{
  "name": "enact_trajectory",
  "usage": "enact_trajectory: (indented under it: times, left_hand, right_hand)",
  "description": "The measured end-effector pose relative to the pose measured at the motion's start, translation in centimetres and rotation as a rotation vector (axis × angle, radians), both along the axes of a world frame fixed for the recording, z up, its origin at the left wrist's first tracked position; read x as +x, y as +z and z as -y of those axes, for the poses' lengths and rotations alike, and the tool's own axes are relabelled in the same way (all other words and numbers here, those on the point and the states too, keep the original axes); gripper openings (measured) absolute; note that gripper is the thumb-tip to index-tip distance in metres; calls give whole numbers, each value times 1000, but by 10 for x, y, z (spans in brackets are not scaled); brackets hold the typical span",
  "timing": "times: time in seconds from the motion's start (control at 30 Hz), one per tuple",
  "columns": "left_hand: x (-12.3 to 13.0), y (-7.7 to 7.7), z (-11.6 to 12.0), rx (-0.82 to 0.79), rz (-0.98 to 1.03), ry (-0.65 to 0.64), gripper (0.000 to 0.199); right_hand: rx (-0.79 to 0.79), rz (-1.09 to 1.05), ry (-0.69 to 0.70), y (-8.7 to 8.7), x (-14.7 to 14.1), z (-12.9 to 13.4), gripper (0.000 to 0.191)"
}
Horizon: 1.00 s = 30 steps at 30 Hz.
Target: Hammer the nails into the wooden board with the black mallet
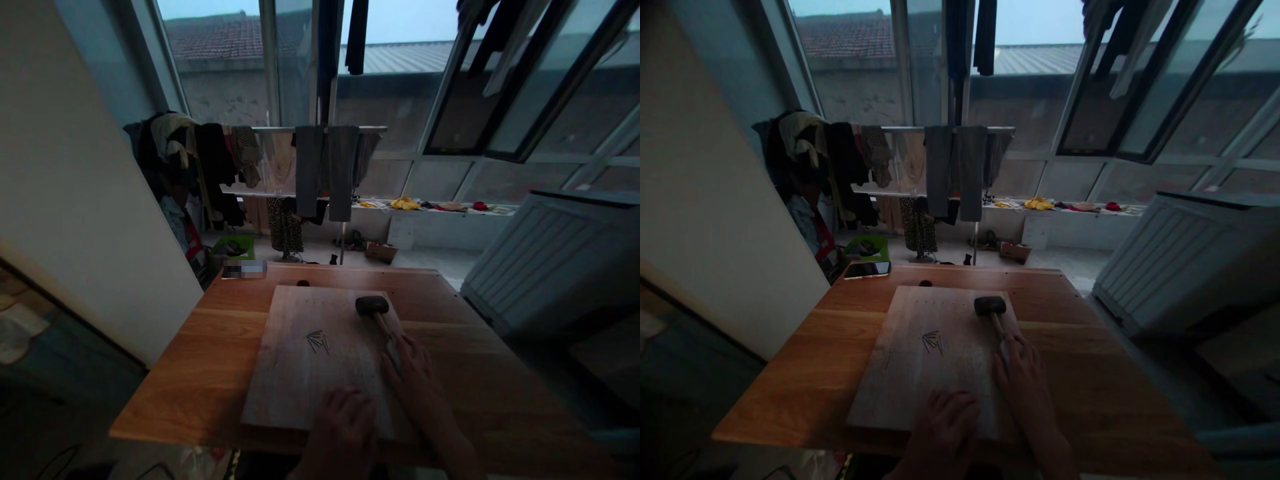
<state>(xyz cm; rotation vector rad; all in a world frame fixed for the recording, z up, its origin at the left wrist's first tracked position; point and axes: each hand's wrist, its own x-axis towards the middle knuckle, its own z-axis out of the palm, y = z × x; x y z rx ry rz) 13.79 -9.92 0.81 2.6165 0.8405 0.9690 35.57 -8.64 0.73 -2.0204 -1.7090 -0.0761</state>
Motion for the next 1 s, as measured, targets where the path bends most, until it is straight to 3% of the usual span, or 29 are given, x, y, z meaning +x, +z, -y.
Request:
enact_trajectory:
  times: [0.17, 0.33, 0.53, 0.63, 0.8, 1.0]
  left_hand:
    - [-37, 20, -50, -47, -164, 201, 45]
    - [-51, 29, -90, -28, -451, 137, 53]
    - [-46, 41, -100, 4, -570, 9, 34]
    - [-47, 48, -106, 20, -594, -18, 36]
    - [-47, 53, -113, 60, -648, -21, 39]
    - [-48, 56, -116, 48, -638, 3, 37]
  right_hand:
    - [-27, 28, 6, -2, 0, -5, 38]
    - [-11, -5, 3, -4, 0, -8, 43]
    - [-36, -72, 22, 4, 2, -9, 38]
    - [-98, -139, 14, 11, 6, -15, 38]
    - [-166, -247, -14, 17, 5, -27, 36]
    - [-137, -372, -22, 19, -1, -39, 34]
